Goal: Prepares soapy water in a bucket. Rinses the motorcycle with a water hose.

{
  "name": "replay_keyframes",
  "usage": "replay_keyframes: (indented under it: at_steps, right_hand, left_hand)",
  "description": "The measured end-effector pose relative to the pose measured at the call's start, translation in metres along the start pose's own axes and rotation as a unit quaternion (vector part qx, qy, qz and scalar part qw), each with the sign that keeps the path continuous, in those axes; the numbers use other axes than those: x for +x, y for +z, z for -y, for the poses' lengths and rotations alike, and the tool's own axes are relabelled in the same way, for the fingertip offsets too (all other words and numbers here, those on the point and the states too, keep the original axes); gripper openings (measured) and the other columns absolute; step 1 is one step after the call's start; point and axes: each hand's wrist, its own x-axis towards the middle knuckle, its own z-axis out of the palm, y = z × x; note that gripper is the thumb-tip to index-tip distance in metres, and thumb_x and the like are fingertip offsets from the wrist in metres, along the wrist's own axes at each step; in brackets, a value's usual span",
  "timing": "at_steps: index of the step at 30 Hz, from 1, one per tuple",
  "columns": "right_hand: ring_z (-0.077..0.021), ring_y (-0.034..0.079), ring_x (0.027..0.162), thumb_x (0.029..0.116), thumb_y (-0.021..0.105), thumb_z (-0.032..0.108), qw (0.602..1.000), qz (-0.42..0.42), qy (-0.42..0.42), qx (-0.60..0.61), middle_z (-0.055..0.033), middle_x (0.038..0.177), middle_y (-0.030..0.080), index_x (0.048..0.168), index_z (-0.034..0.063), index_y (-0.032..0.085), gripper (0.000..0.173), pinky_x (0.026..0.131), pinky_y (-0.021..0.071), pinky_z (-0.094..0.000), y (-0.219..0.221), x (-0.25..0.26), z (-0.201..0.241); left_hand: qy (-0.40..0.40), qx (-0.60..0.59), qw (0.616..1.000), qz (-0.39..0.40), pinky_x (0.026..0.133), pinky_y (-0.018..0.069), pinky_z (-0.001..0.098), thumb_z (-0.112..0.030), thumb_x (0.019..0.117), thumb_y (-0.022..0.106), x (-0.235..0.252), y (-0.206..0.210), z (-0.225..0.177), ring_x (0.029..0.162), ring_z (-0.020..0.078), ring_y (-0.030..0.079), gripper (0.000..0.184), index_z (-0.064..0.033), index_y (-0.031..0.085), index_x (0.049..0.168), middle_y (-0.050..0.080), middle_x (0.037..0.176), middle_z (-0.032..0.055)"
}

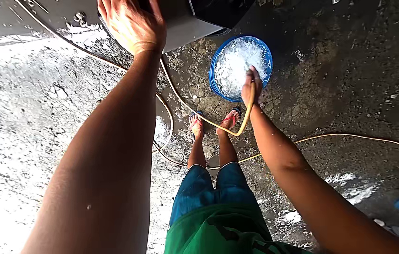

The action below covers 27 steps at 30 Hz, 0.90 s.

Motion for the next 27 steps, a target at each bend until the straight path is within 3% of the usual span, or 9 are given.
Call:
replay_keyframes:
  at_steps: [3,6,8,12,15,18,21,23,27]
  right_hand:
    - [-0.0201,0.069,0.112,0.1075,0.040,0.027,0.984,0.148,-0.100,0.006,-0.0113,0.121,0.072,0.140,0.0078,0.061,0.043,0.100,0.0540,-0.0451,0.021,-0.025,0.017]
    - [-0.0291,0.068,0.115,0.1074,0.041,0.032,0.969,0.232,-0.007,-0.087,-0.0119,0.124,0.072,0.138,0.0140,0.064,0.042,0.099,0.0512,-0.0569,0.021,-0.046,-0.015]
    - [-0.0384,0.064,0.119,0.1091,0.038,0.035,0.975,0.176,0.080,-0.107,-0.0205,0.125,0.069,0.135,0.0079,0.063,0.046,0.100,0.0480,-0.0622,-0.002,-0.046,-0.041]
    - [-0.0317,0.062,0.126,0.1095,0.037,0.031,0.990,-0.031,0.117,-0.072,-0.0195,0.131,0.067,0.137,0.0029,0.063,0.047,0.109,0.0447,-0.0508,-0.030,-0.014,-0.039]
    - [-0.0253,0.066,0.118,0.1089,0.036,0.026,0.999,0.023,-0.021,-0.028,-0.0167,0.124,0.070,0.141,0.0049,0.059,0.045,0.105,0.0500,-0.0459,-0.017,-0.009,0.006]
    - [-0.0234,0.072,0.097,0.1045,0.044,0.024,0.984,0.125,-0.112,-0.057,-0.0106,0.106,0.075,0.133,0.0103,0.067,0.039,0.089,0.0563,-0.0495,0.008,-0.033,0.010]
    - [-0.0345,0.070,0.109,0.1075,0.043,0.031,0.979,0.176,0.007,-0.104,-0.0165,0.117,0.073,0.135,0.0111,0.065,0.041,0.093,0.0525,-0.0593,-0.007,-0.055,-0.021]
    - [-0.0415,0.066,0.112,0.1087,0.038,0.033,0.984,0.119,0.068,-0.113,-0.0231,0.118,0.069,0.135,0.0074,0.063,0.044,0.092,0.0501,-0.0634,-0.028,-0.054,-0.044]
    - [-0.0277,0.062,0.126,0.1095,0.037,0.030,0.994,-0.028,0.083,-0.064,-0.0160,0.131,0.068,0.141,0.0062,0.060,0.046,0.109,0.0450,-0.0477,-0.034,-0.026,-0.022]
  left_hand:
    - [0.018,-0.014,1.000,-0.022,0.106,0.0415,0.0474,-0.049,0.0914,0.051,-0.002,-0.001,0.002,0.116,0.0260,0.066,0.040,-0.0195,0.077,0.093,0.075,0.105,0.0038]
    - [0.042,-0.034,0.997,-0.060,0.101,0.0425,0.0452,-0.042,0.0924,0.051,-0.001,0.002,0.003,0.114,0.0240,0.065,0.033,-0.0266,0.079,0.101,0.074,0.109,0.0016]
    - [0.047,-0.036,0.996,-0.072,0.099,0.0432,0.0441,-0.041,0.0932,0.050,0.000,0.003,0.004,0.112,0.0235,0.065,0.033,-0.0269,0.079,0.101,0.074,0.109,0.0012]
    - [0.030,-0.027,0.999,-0.023,0.107,0.0405,0.0486,-0.047,0.0917,0.051,-0.004,0.001,0.003,0.119,0.0276,0.064,0.038,-0.0230,0.078,0.102,0.074,0.111,0.0044]
    - [0.031,-0.037,0.998,-0.031,0.106,0.0399,0.0480,-0.045,0.0925,0.050,-0.002,-0.002,0.002,0.119,0.0267,0.063,0.037,-0.0237,0.078,0.103,0.074,0.113,0.0039]
    - [0.045,-0.040,0.997,-0.052,0.104,0.0418,0.0436,-0.043,0.0939,0.049,-0.003,0.002,0.005,0.118,0.0217,0.063,0.034,-0.0273,0.078,0.102,0.073,0.116,-0.0006]
    - [0.050,-0.049,0.997,-0.044,0.106,0.0408,0.0437,-0.042,0.0948,0.048,-0.003,0.001,0.006,0.122,0.0203,0.063,0.034,-0.0278,0.078,0.105,0.072,0.122,-0.0028]
    - [0.051,-0.051,0.996,-0.049,0.105,0.0413,0.0449,-0.041,0.0941,0.049,-0.001,0.001,0.005,0.120,0.0228,0.063,0.034,-0.0264,0.078,0.104,0.073,0.119,-0.0005]
    - [0.038,-0.041,0.997,-0.056,0.102,0.0419,0.0439,-0.043,0.0931,0.050,-0.003,0.003,0.004,0.116,0.0232,0.064,0.034,-0.0269,0.078,0.101,0.074,0.113,0.0004]
